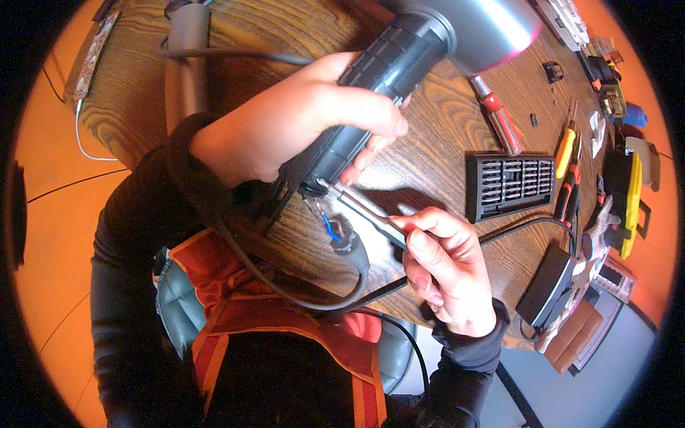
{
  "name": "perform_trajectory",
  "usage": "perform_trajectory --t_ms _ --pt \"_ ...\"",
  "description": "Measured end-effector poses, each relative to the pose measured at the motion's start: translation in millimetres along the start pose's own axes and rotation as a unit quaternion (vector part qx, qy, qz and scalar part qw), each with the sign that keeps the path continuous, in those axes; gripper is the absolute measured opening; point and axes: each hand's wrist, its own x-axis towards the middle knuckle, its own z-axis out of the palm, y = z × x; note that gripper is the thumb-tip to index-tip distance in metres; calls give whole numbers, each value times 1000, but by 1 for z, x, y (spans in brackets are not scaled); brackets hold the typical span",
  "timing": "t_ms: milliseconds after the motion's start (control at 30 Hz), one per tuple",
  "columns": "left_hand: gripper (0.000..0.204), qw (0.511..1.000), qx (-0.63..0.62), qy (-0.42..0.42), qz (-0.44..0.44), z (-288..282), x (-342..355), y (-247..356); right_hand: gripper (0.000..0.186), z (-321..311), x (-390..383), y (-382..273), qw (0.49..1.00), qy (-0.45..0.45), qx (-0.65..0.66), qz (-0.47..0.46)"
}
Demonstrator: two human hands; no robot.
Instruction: The person disassembles a hairdryer using a screwdriver, removes screws from the handle and body, and manipulates internal components. They repeatedly insert and remove screws while adjusting the device's orientation on a cluttered workbench.
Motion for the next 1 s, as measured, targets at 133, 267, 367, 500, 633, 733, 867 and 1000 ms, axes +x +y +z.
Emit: perform_trajectory --t_ms 133,267,367,500,633,733,867,1000 --pt "15 999 -34 -23 -26 0 1 -1 32 0 -8 -3 976 4 -166 -141" --pt "17 992 -116 -31 -23 -3 6 -4 31 -1 -7 1 676 72 -557 -476" --pt "17 989 -140 -48 -27 -6 8 -6 37 -6 -6 -4 474 72 -682 -551" --pt "16 986 -154 -66 -22 -7 8 -7 41 -8 -9 -5 418 51 -716 -557" --pt "15 989 -127 -55 -55 -4 5 -8 37 -5 -8 1 442 54 -701 -557" --pt "14 990 -123 -41 -51 -2 3 -7 36 -2 -4 5 532 75 -646 -543" --pt "16 999 -53 -10 2 -2 1 -1 22 1 -4 9 876 46 -358 -321" --pt "18 999 -22 3 30 0 0 2 20 -3 -1 5 999 30 9 -16"
